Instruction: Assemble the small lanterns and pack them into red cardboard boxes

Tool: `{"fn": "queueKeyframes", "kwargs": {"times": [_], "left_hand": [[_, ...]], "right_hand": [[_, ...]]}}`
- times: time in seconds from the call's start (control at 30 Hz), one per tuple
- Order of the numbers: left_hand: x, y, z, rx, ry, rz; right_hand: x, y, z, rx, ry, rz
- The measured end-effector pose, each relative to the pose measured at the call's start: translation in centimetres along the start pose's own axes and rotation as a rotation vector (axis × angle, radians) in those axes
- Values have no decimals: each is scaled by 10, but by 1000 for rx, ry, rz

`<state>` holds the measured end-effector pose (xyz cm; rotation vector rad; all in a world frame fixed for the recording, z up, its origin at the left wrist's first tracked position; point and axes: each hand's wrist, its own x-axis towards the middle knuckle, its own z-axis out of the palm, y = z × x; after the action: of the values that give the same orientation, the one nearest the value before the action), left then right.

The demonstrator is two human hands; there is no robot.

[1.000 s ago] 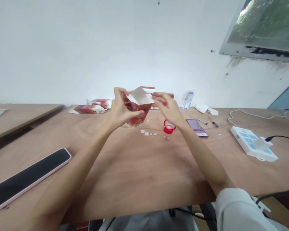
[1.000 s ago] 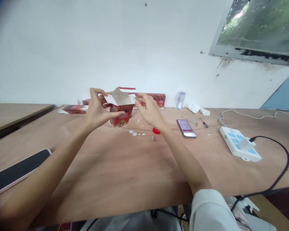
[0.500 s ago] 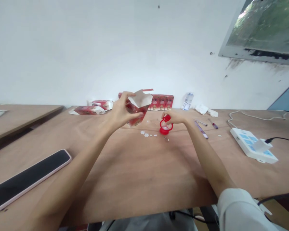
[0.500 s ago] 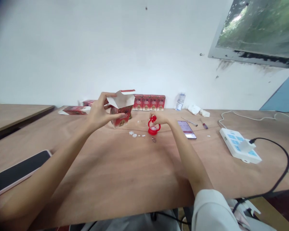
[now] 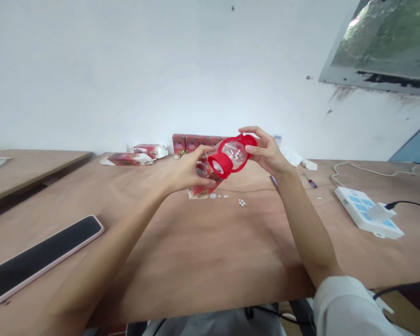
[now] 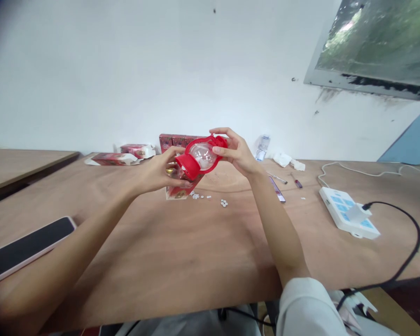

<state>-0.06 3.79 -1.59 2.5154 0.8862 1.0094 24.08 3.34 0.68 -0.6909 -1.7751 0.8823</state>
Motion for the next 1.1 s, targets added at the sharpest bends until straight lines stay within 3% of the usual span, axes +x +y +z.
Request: {"fn": "queueKeyframes", "kwargs": {"times": [0.23, 0.5, 0.73, 0.9, 1.1], "left_hand": [[0, 6, 0, -78, 45, 24], [1, 1, 3, -45, 58, -33], [0, 14, 5, 5, 13, -21], [-1, 16, 7, -98, 80, -58], [-2, 11, 9, -136, 132, -10]], "right_hand": [[5, 9, -3, -128, 181, -23], [0, -5, 25, -342, 276, -172], [-5, -8, 26, -449, 154, -120], [-6, -5, 38, -576, 234, -143], [-8, -3, 47, -538, -21, -153]]}}
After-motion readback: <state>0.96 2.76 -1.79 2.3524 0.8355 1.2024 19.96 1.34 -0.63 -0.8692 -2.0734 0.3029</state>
